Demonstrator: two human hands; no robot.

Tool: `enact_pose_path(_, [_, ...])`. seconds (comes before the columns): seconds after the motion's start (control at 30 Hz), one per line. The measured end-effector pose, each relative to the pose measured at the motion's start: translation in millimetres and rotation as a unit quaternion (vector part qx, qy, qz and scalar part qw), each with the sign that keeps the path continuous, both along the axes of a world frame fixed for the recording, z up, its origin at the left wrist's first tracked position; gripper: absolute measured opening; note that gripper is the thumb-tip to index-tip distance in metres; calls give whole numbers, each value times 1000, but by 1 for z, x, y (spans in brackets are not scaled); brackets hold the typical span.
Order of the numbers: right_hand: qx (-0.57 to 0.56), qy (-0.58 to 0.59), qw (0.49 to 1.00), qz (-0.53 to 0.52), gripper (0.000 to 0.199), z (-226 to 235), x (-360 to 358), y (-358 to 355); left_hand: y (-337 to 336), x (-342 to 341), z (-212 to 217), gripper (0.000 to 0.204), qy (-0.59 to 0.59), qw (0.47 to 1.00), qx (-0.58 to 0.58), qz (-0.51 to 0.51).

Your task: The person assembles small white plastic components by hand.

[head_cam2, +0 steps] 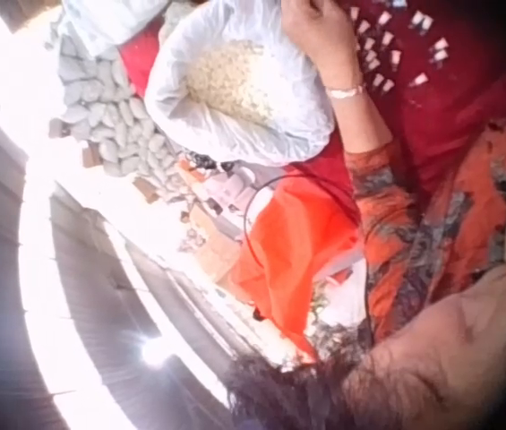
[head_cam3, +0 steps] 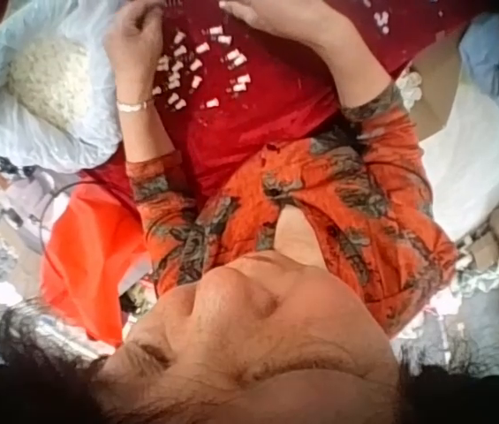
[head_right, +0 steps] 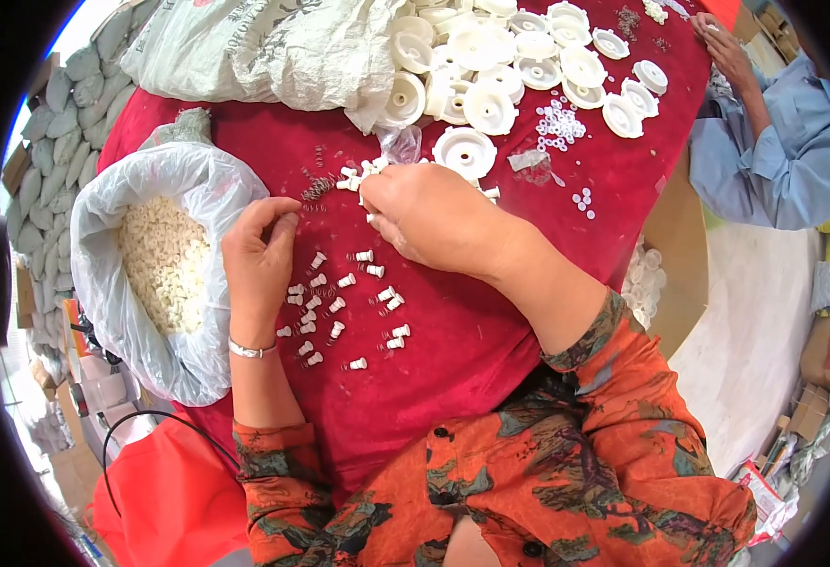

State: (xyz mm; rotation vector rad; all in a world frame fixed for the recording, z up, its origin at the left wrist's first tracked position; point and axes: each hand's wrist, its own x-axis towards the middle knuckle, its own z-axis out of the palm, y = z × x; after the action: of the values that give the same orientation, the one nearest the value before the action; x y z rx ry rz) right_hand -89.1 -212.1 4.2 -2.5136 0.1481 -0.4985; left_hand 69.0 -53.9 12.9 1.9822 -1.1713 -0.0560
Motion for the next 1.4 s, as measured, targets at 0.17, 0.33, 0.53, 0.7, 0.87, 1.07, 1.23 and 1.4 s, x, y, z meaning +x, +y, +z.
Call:
enact_pose_path(0.17, [47,-61,997,12,12,2,4,4,-8,-2,-17,15,-105,993,58,-9])
enact_pose_path(0.33, [97,-107,990,8,11,1,8,6,-13,-1,-23,15,-184,981,57,1])
enact_pose_path(0.53, [304,-63,951,-4,6,9,7,12,-9,-12,-10,4,260,963,-41,-65])
enact_pose_path(0.7, [372,-79,925,-2,10,14,5,12,-8,-21,-2,6,465,871,-66,-146])
enact_pose_path(0.87, [343,-54,938,11,10,12,6,9,-11,-24,-10,8,501,848,-84,-151])
enact_pose_path(1.07, [351,-100,930,37,10,4,8,10,-11,-25,-10,8,556,806,-124,-161])
enact_pose_path(1.23, [415,-92,905,-14,7,22,3,14,-10,-26,-4,10,590,780,-153,-144])
enact_pose_path(1.4, [352,-103,930,14,7,12,7,11,-9,-24,-5,11,593,776,-156,-146])
